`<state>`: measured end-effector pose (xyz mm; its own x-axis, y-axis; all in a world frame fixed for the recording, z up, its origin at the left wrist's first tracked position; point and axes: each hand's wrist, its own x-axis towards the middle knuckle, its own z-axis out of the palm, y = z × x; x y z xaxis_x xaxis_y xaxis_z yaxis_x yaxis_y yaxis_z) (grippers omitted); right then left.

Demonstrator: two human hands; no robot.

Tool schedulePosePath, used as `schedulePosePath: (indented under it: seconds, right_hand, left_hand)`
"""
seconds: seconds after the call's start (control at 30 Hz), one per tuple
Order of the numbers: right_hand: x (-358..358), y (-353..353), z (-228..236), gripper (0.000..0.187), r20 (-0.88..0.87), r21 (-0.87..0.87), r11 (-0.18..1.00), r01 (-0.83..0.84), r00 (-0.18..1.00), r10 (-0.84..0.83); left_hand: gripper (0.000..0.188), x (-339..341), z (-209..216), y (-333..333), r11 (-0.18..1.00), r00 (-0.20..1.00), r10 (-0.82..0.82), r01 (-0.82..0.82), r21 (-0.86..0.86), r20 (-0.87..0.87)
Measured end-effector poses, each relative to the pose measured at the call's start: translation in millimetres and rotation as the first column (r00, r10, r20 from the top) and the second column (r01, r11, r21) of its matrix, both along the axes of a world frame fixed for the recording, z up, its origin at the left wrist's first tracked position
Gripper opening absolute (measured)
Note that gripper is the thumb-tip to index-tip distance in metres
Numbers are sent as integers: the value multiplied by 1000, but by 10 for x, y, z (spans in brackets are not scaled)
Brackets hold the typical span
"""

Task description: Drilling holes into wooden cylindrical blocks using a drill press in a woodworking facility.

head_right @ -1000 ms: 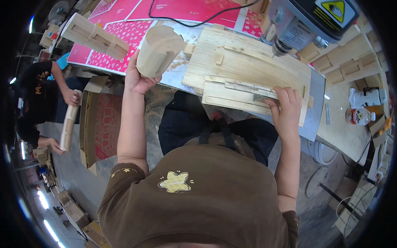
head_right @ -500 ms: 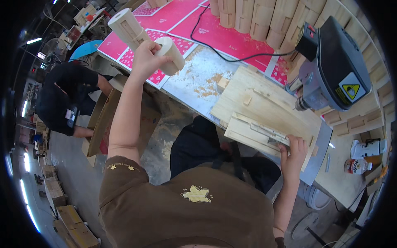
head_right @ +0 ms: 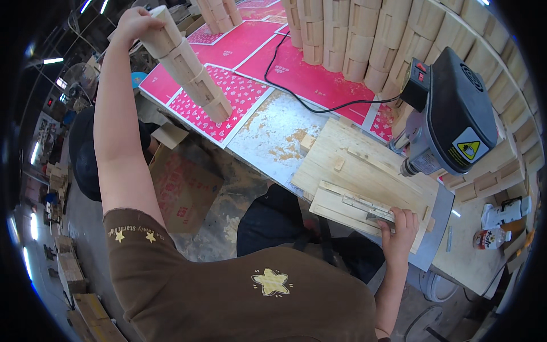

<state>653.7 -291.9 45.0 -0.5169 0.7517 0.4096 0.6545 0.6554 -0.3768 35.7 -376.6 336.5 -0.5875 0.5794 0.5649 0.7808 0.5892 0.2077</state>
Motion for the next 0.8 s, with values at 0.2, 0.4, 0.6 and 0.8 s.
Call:
schedulePosePath:
  seconds: [0.2, 0.4, 0.6, 0.8]
  right_hand:
    - [1, -2, -6, 40, -5, 7, 1000, 12, 1000, -12]
    - [23, -30, 12, 41, -7, 12, 1000, 11, 1000, -11]
    - [7, -22, 14, 41, -10, 19, 1000, 2, 1000, -2]
    - [-1, 0, -6, 40, -9, 14, 1000, -8, 1000, 8]
  left_hand:
    - [30, 77, 57, 144, 999, 973, 44, -42, -15, 225]
    - [35, 18, 52, 194, 999, 945, 49, -46, -18, 323]
    - [49, -11, -44, 120, 999, 976, 15, -8, -34, 218]
    - [99, 140, -442, 33, 926, 998, 28, -5, 377, -56]
